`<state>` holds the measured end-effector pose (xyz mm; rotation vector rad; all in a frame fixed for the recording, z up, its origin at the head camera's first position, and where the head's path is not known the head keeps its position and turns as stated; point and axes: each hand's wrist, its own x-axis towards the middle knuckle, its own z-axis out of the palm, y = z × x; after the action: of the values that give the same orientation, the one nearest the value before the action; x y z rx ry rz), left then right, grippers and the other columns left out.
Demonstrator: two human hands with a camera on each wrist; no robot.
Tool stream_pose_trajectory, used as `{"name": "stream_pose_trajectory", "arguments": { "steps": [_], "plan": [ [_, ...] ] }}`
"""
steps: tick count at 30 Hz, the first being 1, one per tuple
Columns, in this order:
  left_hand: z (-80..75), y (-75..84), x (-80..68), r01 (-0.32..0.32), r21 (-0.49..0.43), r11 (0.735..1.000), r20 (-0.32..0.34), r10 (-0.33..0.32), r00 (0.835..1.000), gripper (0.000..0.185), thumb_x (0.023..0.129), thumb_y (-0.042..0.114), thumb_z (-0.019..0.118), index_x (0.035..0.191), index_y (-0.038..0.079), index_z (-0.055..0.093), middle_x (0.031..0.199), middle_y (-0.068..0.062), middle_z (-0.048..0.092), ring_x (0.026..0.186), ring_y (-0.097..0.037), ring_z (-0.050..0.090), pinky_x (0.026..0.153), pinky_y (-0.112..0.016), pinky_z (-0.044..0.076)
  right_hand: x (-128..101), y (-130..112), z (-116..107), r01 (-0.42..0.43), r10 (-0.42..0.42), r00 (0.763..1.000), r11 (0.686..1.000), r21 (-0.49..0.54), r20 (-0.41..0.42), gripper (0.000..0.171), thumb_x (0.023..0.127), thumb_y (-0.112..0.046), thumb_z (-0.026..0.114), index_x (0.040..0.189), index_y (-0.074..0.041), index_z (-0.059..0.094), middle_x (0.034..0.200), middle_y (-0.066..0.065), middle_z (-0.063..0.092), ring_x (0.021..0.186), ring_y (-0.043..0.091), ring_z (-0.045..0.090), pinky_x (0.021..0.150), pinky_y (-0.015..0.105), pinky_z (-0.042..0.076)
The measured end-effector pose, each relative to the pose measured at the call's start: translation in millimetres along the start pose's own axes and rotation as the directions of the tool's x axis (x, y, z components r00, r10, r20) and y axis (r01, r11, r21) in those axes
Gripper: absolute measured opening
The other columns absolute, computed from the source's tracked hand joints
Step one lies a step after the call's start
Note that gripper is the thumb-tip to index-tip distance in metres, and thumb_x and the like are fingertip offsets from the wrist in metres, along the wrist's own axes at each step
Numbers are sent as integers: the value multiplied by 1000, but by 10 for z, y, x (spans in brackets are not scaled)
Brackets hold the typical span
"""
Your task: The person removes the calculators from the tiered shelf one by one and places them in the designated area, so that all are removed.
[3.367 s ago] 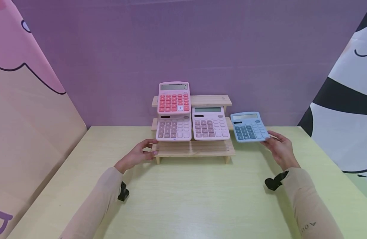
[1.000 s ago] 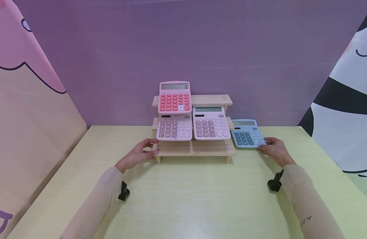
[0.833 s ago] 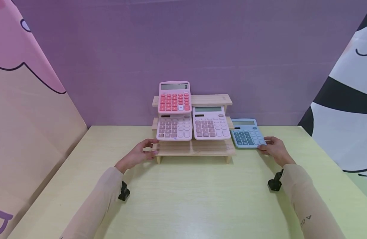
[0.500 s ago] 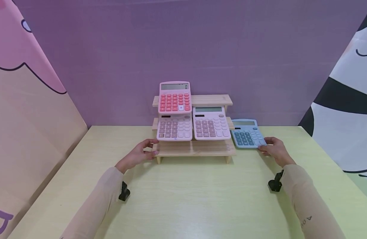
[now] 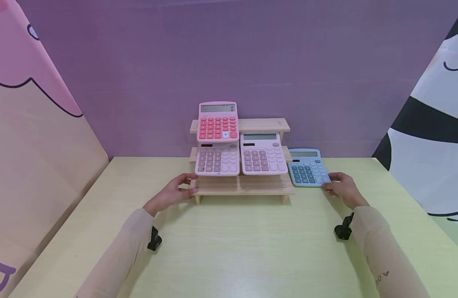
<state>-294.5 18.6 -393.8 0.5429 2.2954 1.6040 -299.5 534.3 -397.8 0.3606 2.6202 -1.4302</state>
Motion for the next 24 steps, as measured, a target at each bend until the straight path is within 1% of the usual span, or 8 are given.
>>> {"name": "stream_pose_trajectory", "arguments": {
  "steps": [5,8,10,12,15,18,22,24],
  "plan": [
    [-3,12,2,10,15,1000,-1,-10,1000,51,90,14,58,135,3,35,121,-20,40,91,-22,57,86,-40,52,-18,-19,-5,-9,9,1000,1000,14,8,68,90,-13,54,140,9,14,139,27,28,83,7,53,71,19,50],
    [-2,16,-2,17,18,1000,-1,-17,1000,52,90,15,58,135,4,35,121,-20,40,91,-22,57,87,-40,52,-50,-65,-15,-22,22,1000,1000,18,11,68,91,-14,53,141,9,12,141,28,25,86,11,53,71,18,50],
    [-5,11,-3,16,18,1000,0,-16,1000,52,90,15,58,135,4,35,121,-20,40,91,-22,56,87,-40,52,-75,-104,-29,-22,21,1000,1000,19,14,69,91,-13,52,141,9,11,142,29,23,92,16,53,74,19,50],
    [-7,6,-5,15,16,1000,2,-15,1000,52,90,15,58,135,4,35,121,-21,39,91,-23,56,87,-41,52,-104,-146,-44,-6,6,1000,1000,22,18,69,91,-13,52,141,9,10,143,30,21,93,16,53,76,19,51],
    [-8,10,-10,11,12,1000,4,-11,1000,53,90,15,58,136,3,34,122,-21,39,92,-24,56,87,-41,52,-140,-205,-70,30,-31,999,999,20,16,70,89,-11,53,141,10,10,143,31,21,91,11,52,77,18,51],
    [-4,26,-17,11,12,1000,3,-12,1000,53,90,14,57,136,3,34,122,-21,38,92,-23,56,87,-42,51,-164,-261,-92,63,-64,998,998,16,9,70,89,-11,53,140,11,11,142,31,22,84,3,51,79,21,52],
    [2,31,-15,14,18,1000,1,-14,1000,52,90,14,57,135,3,34,121,-21,39,91,-22,56,86,-40,52,-177,-335,-116,103,-103,995,995,6,3,69,90,-12,53,140,11,12,142,31,23,78,-3,52,88,30,51],
    [5,28,-11,17,18,1000,0,-17,1000,52,90,14,57,135,3,35,121,-21,39,91,-23,56,86,-40,52,-179,-376,-119,126,-126,992,992,-7,-6,68,90,-12,53,140,11,13,141,31,25,78,-3,53,88,31,51]
  ]
}}
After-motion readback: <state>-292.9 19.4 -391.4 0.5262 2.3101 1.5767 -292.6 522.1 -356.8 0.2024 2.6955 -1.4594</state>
